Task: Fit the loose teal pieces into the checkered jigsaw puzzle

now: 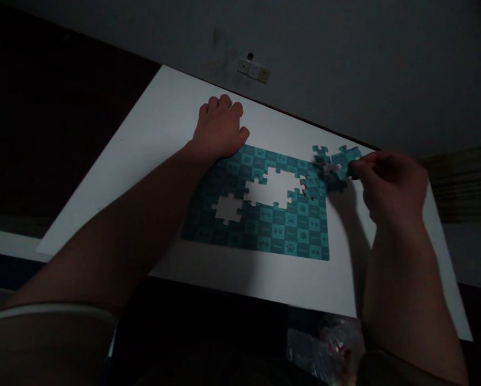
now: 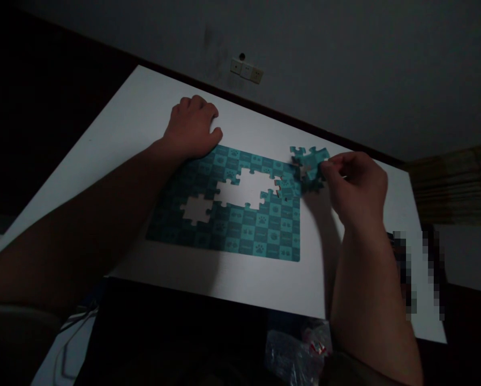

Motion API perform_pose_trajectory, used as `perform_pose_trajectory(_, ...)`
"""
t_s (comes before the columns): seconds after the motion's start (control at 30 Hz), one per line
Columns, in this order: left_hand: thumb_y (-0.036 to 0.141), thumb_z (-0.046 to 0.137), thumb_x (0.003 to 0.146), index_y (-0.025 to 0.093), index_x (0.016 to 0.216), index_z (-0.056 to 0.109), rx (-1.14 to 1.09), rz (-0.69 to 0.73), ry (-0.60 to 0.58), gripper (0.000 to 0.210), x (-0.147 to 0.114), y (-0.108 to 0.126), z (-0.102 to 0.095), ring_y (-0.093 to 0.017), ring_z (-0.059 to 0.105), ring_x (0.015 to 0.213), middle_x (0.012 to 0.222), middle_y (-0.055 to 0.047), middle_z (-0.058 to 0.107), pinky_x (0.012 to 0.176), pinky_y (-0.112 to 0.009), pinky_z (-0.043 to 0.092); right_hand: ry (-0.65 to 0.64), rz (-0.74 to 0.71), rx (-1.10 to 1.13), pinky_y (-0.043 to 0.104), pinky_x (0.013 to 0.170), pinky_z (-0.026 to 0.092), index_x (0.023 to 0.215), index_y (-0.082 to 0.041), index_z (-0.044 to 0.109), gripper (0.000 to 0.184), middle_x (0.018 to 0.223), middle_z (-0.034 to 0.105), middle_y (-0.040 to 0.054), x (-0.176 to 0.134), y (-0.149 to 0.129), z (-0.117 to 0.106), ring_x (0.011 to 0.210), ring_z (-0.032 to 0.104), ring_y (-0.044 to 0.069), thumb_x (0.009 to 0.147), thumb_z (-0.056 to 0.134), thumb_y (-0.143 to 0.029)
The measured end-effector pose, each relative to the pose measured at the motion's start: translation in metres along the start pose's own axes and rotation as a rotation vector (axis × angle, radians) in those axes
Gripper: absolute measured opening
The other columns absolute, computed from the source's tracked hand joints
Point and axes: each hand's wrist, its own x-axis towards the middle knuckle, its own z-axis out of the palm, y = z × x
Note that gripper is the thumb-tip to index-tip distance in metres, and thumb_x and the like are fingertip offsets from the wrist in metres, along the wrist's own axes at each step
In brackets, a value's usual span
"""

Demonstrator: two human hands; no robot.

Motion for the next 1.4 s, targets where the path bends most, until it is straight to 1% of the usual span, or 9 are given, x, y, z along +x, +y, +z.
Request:
perform_pose_trajectory(0.07, 0.092, 0.071, 0.072, 0.058, 0.185, 0.067, 0.029, 0.004, -0.019, 0.118, -0.001, 0.002, -0.002, -0.059, 0.026, 0.176, 0.148, -0.004, 0.086, 0.136, -0.089, 0.027, -0.034, 0.052, 0.256, 0.048, 0.08, 0.064, 0.102, -0.032, 0.076, 0.03, 0.091, 0.08, 0.0051, -0.013, -0.023, 0.01, 0.084, 0.073, 0.028, 0.087, 0.102, -0.037)
perform_pose_trajectory(0.17, 0.093, 0.069, 0.071, 0.059, 0.184, 0.068, 0.051, 0.001, -0.034, 0.117, -0.003, 0.004, -0.002, -0.057, 0.024, 0.175, 0.148, -0.002, 0.087, 0.134, -0.087, 0.026, -0.36, 0.089, 0.428, 0.043, 0.075, 0.064, 0.102, -0.033, 0.078, 0.049, 0.09, 0.081, 0.0011, -0.033, -0.058, 0.028, 0.081, 0.072, 0.025, 0.076, 0.118, -0.042)
perform_pose_trajectory(0.23, 0.092, 0.065, 0.075, 0.054, 0.187, 0.065, 0.042, -0.013, -0.017, 0.119, -0.004, 0.004, -0.001, -0.055, 0.025, 0.174, 0.152, -0.002, 0.086, 0.134, -0.086, 0.025, -0.546, 0.133, 0.466, 0.041, 0.076, 0.065, 0.112, -0.034, 0.079, 0.046, 0.097, 0.085, 0.0003, -0.042, -0.072, 0.039, 0.08, 0.073, 0.023, 0.084, 0.114, -0.042)
perform_pose_trajectory(0.33, 0.089, 0.06, 0.084, 0.049, 0.19, 0.064, 0.016, -0.028, 0.024, 0.113, -0.002, 0.002, 0.001, -0.054, 0.029, 0.172, 0.156, -0.004, 0.085, 0.136, -0.086, 0.027, -0.681, 0.021, 0.399, 0.042, 0.072, 0.065, 0.136, -0.037, 0.087, 0.051, 0.095, 0.082, -0.0011, -0.049, -0.077, 0.046, 0.079, 0.075, 0.025, 0.092, 0.109, -0.05)
perform_pose_trajectory(0.47, 0.081, 0.064, 0.09, 0.05, 0.184, 0.072, -0.022, -0.031, 0.063, 0.1, 0.001, 0.0, 0.002, -0.057, 0.038, 0.172, 0.156, -0.009, 0.084, 0.135, -0.088, 0.035, -0.717, -0.1, 0.292, 0.042, 0.07, 0.062, 0.138, -0.039, 0.095, 0.036, 0.093, 0.079, -0.0002, -0.048, -0.073, 0.044, 0.076, 0.072, 0.025, 0.104, 0.098, -0.052)
perform_pose_trajectory(0.67, 0.067, 0.066, 0.095, 0.048, 0.178, 0.078, -0.043, -0.01, 0.103, 0.087, 0.002, -0.001, 0.004, -0.061, 0.045, 0.174, 0.167, -0.012, 0.08, 0.141, -0.09, 0.038, -0.745, -0.092, 0.258, 0.044, 0.071, 0.065, 0.131, -0.041, 0.096, 0.029, 0.09, 0.083, 0.0003, -0.046, -0.076, 0.042, 0.078, 0.075, 0.028, 0.106, 0.098, -0.055)
perform_pose_trajectory(0.9, 0.07, 0.075, 0.089, 0.057, 0.183, 0.073, -0.074, -0.011, 0.094, 0.096, 0.003, -0.003, 0.004, -0.064, 0.042, 0.176, 0.156, -0.01, 0.084, 0.142, -0.093, 0.035, -0.744, -0.099, 0.251, 0.044, 0.07, 0.061, 0.122, -0.04, 0.095, 0.023, 0.086, 0.08, 0.0, -0.047, -0.072, 0.044, 0.073, 0.072, 0.027, 0.107, 0.099, -0.057)
perform_pose_trajectory(1.17, 0.067, 0.068, 0.09, 0.052, 0.179, 0.078, -0.077, -0.011, 0.092, 0.09, 0.003, -0.004, 0.004, -0.062, 0.042, 0.176, 0.157, -0.013, 0.083, 0.145, -0.093, 0.032, -0.76, -0.118, 0.242, 0.043, 0.07, 0.061, 0.122, -0.04, 0.095, 0.023, 0.083, 0.076, -0.0015, -0.047, -0.073, 0.044, 0.074, 0.071, 0.026, 0.108, 0.099, -0.058)
perform_pose_trajectory(1.4, 0.068, 0.072, 0.084, 0.064, 0.181, 0.074, -0.088, -0.012, 0.089, 0.098, 0.003, -0.002, 0.003, -0.065, 0.041, 0.175, 0.151, -0.008, 0.087, 0.138, -0.097, 0.033, -0.756, -0.129, 0.241, 0.041, 0.069, 0.058, 0.123, -0.037, 0.095, 0.023, 0.08, 0.072, -0.0026, -0.047, -0.075, 0.043, 0.072, 0.069, 0.024, 0.108, 0.096, -0.055)
